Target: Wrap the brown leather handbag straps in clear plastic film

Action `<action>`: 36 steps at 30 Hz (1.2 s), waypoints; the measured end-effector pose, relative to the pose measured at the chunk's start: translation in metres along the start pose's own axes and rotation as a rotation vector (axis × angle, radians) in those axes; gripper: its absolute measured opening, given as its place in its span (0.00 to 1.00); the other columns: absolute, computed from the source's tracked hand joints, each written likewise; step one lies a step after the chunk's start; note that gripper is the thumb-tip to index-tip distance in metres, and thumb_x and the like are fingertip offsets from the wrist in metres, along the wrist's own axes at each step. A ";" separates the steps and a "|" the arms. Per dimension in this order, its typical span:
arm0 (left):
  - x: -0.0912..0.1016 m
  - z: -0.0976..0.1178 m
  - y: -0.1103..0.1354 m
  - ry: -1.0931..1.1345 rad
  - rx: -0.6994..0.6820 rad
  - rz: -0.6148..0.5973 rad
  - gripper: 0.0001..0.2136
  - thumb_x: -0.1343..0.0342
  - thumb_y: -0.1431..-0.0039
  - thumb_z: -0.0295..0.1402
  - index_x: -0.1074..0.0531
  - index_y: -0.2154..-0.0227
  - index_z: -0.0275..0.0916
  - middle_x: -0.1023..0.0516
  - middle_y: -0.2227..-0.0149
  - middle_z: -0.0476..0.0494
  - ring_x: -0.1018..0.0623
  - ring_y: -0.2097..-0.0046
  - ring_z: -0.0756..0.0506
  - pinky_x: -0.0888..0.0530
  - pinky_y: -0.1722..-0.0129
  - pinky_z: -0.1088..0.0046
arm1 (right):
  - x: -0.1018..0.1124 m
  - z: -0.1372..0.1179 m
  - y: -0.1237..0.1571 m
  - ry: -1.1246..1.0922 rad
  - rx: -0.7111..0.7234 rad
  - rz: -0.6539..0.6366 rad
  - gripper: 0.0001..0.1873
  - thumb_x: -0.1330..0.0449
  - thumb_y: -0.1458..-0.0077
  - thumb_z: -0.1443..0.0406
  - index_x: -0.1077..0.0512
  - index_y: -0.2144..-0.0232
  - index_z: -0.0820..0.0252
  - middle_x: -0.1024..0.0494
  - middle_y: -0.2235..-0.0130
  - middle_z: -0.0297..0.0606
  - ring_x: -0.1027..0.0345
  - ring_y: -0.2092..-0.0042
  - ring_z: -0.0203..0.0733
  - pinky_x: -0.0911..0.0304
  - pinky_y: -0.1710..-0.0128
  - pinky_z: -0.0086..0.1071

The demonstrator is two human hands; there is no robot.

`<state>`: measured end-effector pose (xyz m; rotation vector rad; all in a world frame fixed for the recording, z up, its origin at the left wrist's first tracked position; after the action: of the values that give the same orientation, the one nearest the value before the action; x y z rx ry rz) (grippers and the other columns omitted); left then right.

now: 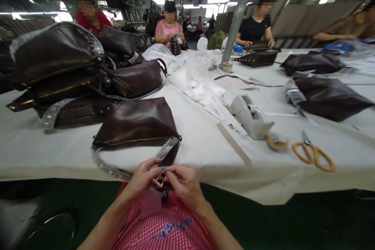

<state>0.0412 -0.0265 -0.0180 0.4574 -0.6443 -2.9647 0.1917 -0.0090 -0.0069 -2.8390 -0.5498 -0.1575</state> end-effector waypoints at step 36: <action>0.000 0.057 -0.085 -0.408 -0.288 -0.270 0.24 0.44 0.44 0.50 0.26 0.56 0.32 0.23 0.75 0.45 0.23 0.75 0.47 0.28 0.74 0.74 | -0.028 0.046 0.024 -0.905 -0.800 0.065 0.16 0.30 0.54 0.58 0.30 0.68 0.61 0.19 0.70 0.39 0.23 0.69 0.42 0.28 0.70 0.32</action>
<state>0.0230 0.0731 -0.0045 -0.0961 -0.1758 -3.3654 0.1777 -0.0291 -0.0605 -3.5809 -0.6432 1.2366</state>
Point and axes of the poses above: each hand's wrist, its own y-axis away from the middle knuckle, its own x-axis out of the back of the hand, z = x × y, the point moved 4 cm from there along -y, towards the middle knuckle
